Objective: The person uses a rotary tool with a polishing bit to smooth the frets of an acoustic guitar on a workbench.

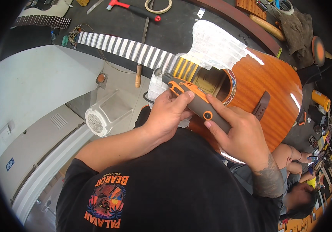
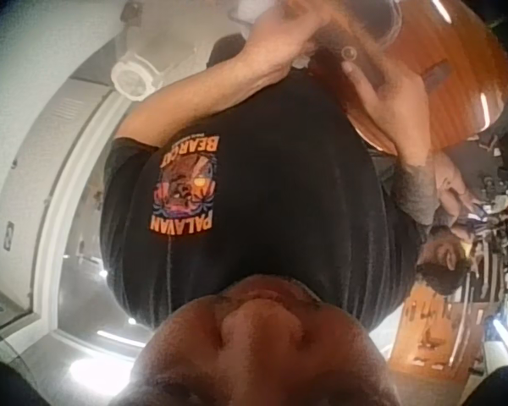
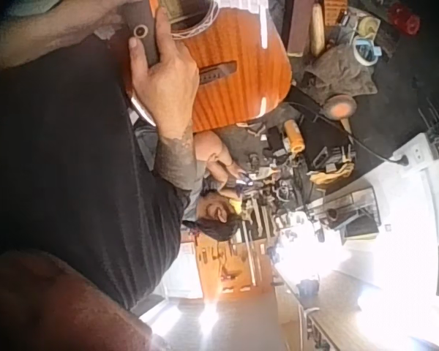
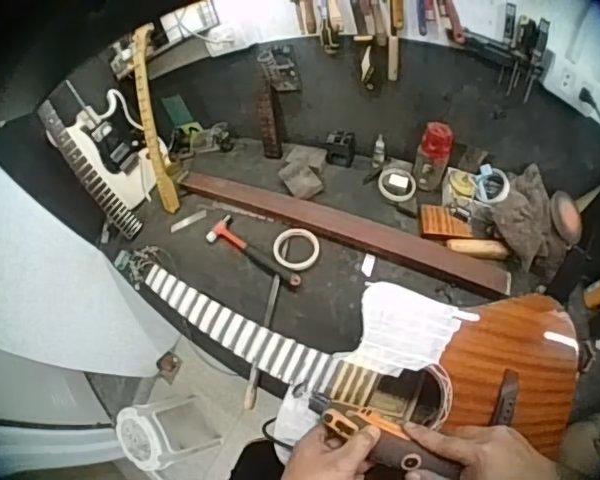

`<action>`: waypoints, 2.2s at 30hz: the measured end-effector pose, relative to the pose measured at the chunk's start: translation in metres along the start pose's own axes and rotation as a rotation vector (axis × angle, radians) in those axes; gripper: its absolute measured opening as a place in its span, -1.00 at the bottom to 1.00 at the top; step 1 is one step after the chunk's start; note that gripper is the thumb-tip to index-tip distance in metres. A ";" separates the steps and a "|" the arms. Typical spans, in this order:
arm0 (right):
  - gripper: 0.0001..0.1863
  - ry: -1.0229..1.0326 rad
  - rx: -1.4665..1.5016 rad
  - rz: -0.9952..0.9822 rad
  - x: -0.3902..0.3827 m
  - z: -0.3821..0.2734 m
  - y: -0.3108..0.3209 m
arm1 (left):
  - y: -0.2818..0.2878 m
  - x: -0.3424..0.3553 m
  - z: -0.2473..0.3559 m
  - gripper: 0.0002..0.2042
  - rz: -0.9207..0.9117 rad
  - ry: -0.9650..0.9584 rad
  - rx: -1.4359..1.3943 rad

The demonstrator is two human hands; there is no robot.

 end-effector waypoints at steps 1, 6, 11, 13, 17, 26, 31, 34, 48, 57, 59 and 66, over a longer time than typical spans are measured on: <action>-0.41 -0.002 -0.004 0.003 0.000 0.000 0.001 | -0.001 0.000 0.001 -0.67 -0.006 -0.008 0.008; -0.42 -0.008 -0.007 -0.009 0.002 0.000 0.001 | -0.004 -0.003 0.004 -0.60 -0.017 -0.032 0.085; -0.42 -0.022 0.013 -0.006 0.004 0.001 0.003 | -0.007 -0.003 0.006 -0.61 -0.022 -0.041 0.083; -0.42 -0.021 0.017 -0.008 0.004 0.001 0.003 | -0.008 -0.002 0.006 -0.61 -0.029 -0.046 0.072; -0.42 -0.019 0.034 -0.001 0.006 0.001 0.005 | -0.010 -0.001 0.009 -0.61 -0.035 -0.053 0.078; -0.41 -0.054 0.046 -0.019 0.010 0.004 0.007 | -0.013 0.002 0.011 -0.61 -0.026 -0.053 0.064; -0.42 -0.065 0.045 -0.024 0.012 0.007 0.007 | -0.015 0.003 0.013 -0.60 -0.024 -0.058 0.069; -0.41 -0.054 0.045 -0.019 0.014 0.007 0.009 | -0.016 0.005 0.013 -0.60 -0.028 -0.062 0.060; -0.40 -0.059 0.082 -0.010 0.017 0.010 0.011 | -0.020 0.006 0.016 -0.60 -0.020 -0.057 0.069; -0.40 -0.057 0.095 0.002 0.020 0.012 0.014 | -0.020 0.009 0.017 -0.64 0.017 -0.056 0.042; -0.40 -0.054 0.094 -0.002 0.020 0.013 0.013 | -0.022 0.009 0.018 -0.60 -0.001 -0.052 0.073; -0.40 -0.065 0.113 -0.004 0.023 0.016 0.015 | -0.024 0.014 0.017 -0.58 -0.003 -0.053 0.088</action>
Point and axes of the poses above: each hand's wrist, its own x-axis towards the middle knuckle, its own y-axis out of the back of the hand, z = x × y, the point moved 10 cm from there along x, towards the middle knuckle, and after that the axes turned 9 degrees about z, right-handed, at the moved point
